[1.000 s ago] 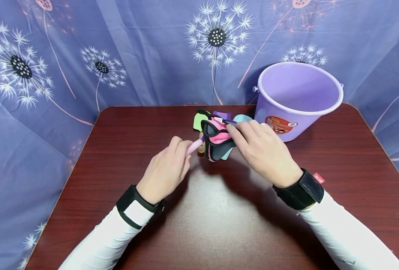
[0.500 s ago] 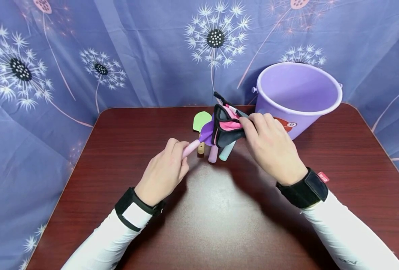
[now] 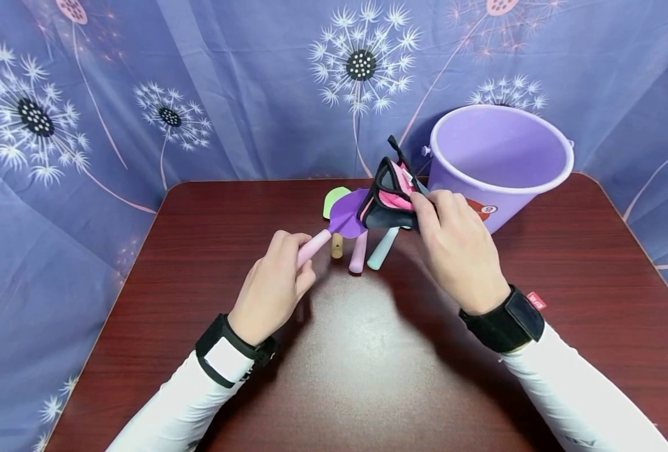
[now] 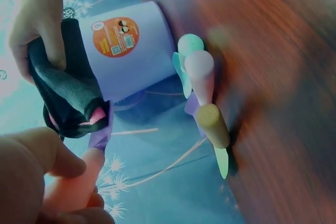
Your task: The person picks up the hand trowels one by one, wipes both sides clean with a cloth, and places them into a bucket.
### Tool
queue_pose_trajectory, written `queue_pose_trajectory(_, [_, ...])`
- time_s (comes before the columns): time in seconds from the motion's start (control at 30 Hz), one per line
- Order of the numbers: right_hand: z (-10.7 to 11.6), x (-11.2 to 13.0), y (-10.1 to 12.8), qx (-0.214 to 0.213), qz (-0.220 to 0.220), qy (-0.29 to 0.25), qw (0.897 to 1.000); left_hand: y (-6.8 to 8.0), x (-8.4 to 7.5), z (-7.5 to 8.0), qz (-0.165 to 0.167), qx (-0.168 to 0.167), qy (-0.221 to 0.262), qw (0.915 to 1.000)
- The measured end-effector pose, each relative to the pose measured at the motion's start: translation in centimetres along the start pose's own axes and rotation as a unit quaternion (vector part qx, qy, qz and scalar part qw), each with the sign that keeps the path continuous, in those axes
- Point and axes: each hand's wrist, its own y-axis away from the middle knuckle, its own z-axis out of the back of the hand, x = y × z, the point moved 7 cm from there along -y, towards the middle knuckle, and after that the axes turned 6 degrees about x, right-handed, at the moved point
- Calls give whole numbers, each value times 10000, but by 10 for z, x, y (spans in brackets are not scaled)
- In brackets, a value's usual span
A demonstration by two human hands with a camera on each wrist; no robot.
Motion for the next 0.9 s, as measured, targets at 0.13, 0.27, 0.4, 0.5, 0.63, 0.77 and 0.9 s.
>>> queue_pose_trajectory(0.13, [-4,6,0,123,36,-123,9998,-2,1,-2,150,159,222,9995])
queue_pose_trajectory(0.27, [-7,11,1,202,185,-329,9991,-3,2,-4,242,250,282,9990])
queue_pose_trajectory(0.4, [-10,16,3,366,430,-386,9977,-4,4,-5,366,276,377,9982])
queue_pose_trajectory(0.5, [-11,19,5,535,590,-393,9960,-6,7,-5,459,312,503,9972])
queue_pose_trajectory(0.63, [-10,22,8,540,813,-477,9941,-8,12,-4,612,326,699,9951])
queue_pose_trajectory(0.77, [-6,27,10,303,1100,-462,9924,-11,23,-4,808,348,1009,9910])
queue_pose_trajectory(0.9, [-1,27,12,100,1305,-388,9906,-13,35,-5,1034,446,1393,9838])
